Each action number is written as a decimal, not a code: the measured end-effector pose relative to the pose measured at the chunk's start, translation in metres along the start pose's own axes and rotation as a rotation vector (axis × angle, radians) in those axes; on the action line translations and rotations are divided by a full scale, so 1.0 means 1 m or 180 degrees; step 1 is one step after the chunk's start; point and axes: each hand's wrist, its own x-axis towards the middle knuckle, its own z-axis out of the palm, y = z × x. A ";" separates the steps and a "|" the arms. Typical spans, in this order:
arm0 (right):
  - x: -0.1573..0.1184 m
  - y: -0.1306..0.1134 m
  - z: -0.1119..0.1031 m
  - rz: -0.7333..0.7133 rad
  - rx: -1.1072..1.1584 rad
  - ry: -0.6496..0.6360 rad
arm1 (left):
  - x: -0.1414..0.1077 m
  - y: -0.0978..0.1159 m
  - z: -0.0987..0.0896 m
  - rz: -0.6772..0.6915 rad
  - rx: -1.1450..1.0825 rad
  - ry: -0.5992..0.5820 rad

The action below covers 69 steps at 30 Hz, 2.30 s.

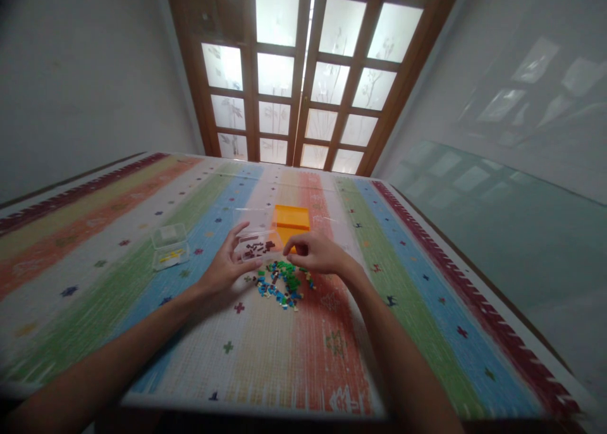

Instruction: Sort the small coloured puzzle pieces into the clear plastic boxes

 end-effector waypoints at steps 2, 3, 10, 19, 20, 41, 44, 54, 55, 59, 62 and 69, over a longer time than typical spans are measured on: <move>-0.001 0.000 0.007 0.0101 -0.0212 -0.0319 | 0.001 0.001 -0.001 0.0032 0.0025 0.0082; 0.000 0.000 0.012 0.0151 -0.0351 -0.0421 | 0.001 0.001 -0.001 0.0052 0.0035 0.0110; 0.008 0.000 0.041 0.0236 -0.1069 -0.0567 | 0.001 0.004 -0.001 0.0125 0.0161 0.0251; 0.015 -0.005 0.044 0.0520 -0.1346 -0.0270 | 0.002 0.004 -0.002 0.0160 0.0183 0.0287; 0.016 -0.004 0.046 0.0510 -0.1362 -0.0296 | 0.002 0.005 -0.002 0.0177 0.0187 0.0291; 0.012 0.001 0.042 0.0468 -0.1083 -0.0393 | 0.000 0.009 -0.001 0.0156 0.0190 0.0260; 0.014 0.004 0.046 0.0373 -0.1102 -0.0433 | 0.000 0.009 -0.001 0.0170 0.0204 0.0255; 0.014 0.010 0.050 0.0390 -0.1064 -0.0424 | 0.000 0.010 -0.001 0.0184 0.0181 0.0192; 0.014 0.009 0.050 0.0383 -0.1051 -0.0428 | 0.000 0.010 -0.001 0.0179 0.0173 0.0195; 0.011 0.007 0.042 0.0429 -0.0899 -0.0393 | 0.000 0.011 -0.001 0.0194 0.0171 0.0208; 0.005 0.007 0.028 0.0477 -0.0669 -0.0229 | -0.001 0.011 -0.001 0.0180 0.0145 0.0189; -0.007 0.011 -0.001 0.0179 0.0167 0.0558 | -0.003 0.008 0.002 0.0086 0.0050 0.0041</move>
